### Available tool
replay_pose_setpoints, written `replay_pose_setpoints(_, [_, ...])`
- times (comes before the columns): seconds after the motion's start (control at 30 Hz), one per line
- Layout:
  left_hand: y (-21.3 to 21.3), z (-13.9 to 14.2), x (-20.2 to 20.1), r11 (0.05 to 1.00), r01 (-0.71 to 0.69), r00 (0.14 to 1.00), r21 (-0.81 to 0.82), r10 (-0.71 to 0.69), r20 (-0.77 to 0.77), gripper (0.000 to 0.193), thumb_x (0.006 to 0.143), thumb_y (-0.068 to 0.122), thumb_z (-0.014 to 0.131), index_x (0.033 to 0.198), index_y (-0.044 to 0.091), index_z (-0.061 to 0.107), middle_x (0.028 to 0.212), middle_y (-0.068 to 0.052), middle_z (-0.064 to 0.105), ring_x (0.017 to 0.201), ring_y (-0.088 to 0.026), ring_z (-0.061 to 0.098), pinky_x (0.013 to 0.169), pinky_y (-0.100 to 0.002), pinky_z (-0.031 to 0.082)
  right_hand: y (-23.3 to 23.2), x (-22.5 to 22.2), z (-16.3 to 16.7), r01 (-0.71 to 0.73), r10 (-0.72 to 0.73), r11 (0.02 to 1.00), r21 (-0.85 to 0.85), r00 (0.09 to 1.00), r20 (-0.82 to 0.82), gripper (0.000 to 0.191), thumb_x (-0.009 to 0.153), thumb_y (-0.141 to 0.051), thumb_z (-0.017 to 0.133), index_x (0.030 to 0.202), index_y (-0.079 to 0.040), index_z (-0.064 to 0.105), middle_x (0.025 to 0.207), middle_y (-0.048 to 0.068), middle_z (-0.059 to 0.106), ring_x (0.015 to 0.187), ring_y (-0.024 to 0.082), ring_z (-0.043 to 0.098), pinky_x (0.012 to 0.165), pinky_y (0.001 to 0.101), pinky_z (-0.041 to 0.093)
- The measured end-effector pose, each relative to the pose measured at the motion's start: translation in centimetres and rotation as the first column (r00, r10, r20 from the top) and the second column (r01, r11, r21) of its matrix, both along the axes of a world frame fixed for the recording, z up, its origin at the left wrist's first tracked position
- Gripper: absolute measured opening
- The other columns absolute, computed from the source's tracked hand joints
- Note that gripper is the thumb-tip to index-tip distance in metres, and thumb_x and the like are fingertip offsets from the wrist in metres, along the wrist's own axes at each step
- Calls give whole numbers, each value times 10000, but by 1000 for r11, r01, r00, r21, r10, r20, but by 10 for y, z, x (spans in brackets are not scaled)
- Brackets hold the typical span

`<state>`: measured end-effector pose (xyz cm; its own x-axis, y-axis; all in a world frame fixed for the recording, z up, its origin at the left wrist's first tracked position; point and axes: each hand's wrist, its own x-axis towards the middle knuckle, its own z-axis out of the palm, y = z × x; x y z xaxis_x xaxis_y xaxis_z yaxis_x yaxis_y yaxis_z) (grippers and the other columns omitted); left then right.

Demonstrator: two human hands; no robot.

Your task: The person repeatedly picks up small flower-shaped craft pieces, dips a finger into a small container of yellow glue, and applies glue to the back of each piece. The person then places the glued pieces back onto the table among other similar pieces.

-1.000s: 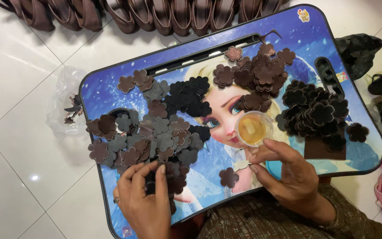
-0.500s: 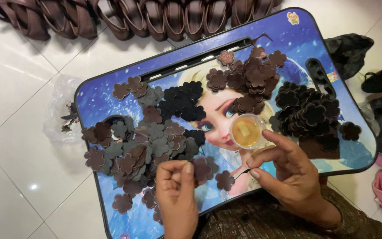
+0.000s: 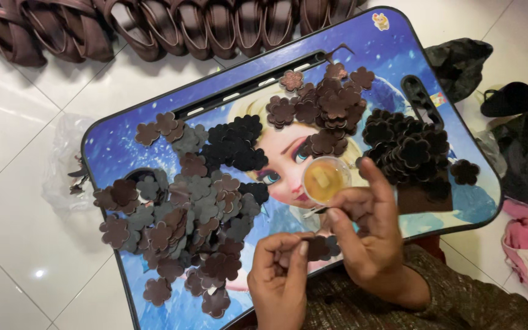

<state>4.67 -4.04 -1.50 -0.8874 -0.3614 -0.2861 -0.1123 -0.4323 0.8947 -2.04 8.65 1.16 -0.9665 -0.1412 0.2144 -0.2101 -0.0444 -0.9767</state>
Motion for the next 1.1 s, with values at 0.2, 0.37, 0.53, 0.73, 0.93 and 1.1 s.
replay_pose_setpoints(0.2, [-2,-7,5,997,-55,994,-63,49,-94,189,936,-60,672,1103,-15,598,1066,-191,801,968,-171,745,882,-301,587,-9,-12,5,52,-60,994,100,995,78,841,943,97,605,1643,-56,165,1077,90,627,783,66,646,642,206,547])
replay_pose_setpoints(0.37, [-23,-12,5,952,-306,952,26,306,-6,255,946,-20,626,1193,-4,569,1066,-179,770,921,-193,746,771,-339,623,-15,-17,9,-29,31,998,54,999,-29,858,993,88,600,1681,-63,110,1088,89,663,855,59,631,726,189,510])
replay_pose_setpoints(0.53, [-41,-8,7,957,-262,965,122,258,47,310,994,53,585,1300,20,543,1088,-154,734,941,-178,721,748,-327,630,-32,-18,13,-202,207,973,111,978,-38,909,964,65,666,1682,-55,121,1004,79,699,943,94,650,840,234,510])
replay_pose_setpoints(0.73, [-45,0,9,965,-206,977,161,195,84,423,945,24,604,1357,27,510,1151,-166,754,977,-173,735,769,-290,602,-28,-18,23,-270,262,961,65,958,117,975,910,53,697,1678,-65,107,964,78,715,923,103,664,845,263,515])
replay_pose_setpoints(0.93, [-38,-2,3,971,-128,992,200,123,37,505,901,-59,644,1380,7,498,1139,-217,764,964,-197,750,810,-297,596,-9,-20,31,-218,221,975,-36,950,221,1015,897,83,676,1709,-100,94,941,80,692,862,86,630,792,257,504])
replay_pose_setpoints(1.1, [-36,-4,2,981,-49,998,189,41,43,375,949,-20,629,1318,-61,579,1159,-202,762,996,-187,735,844,-321,616,7,-23,40,-249,243,968,-20,922,302,1072,859,86,684,1712,-115,66,916,87,699,842,97,632,765,262,512])
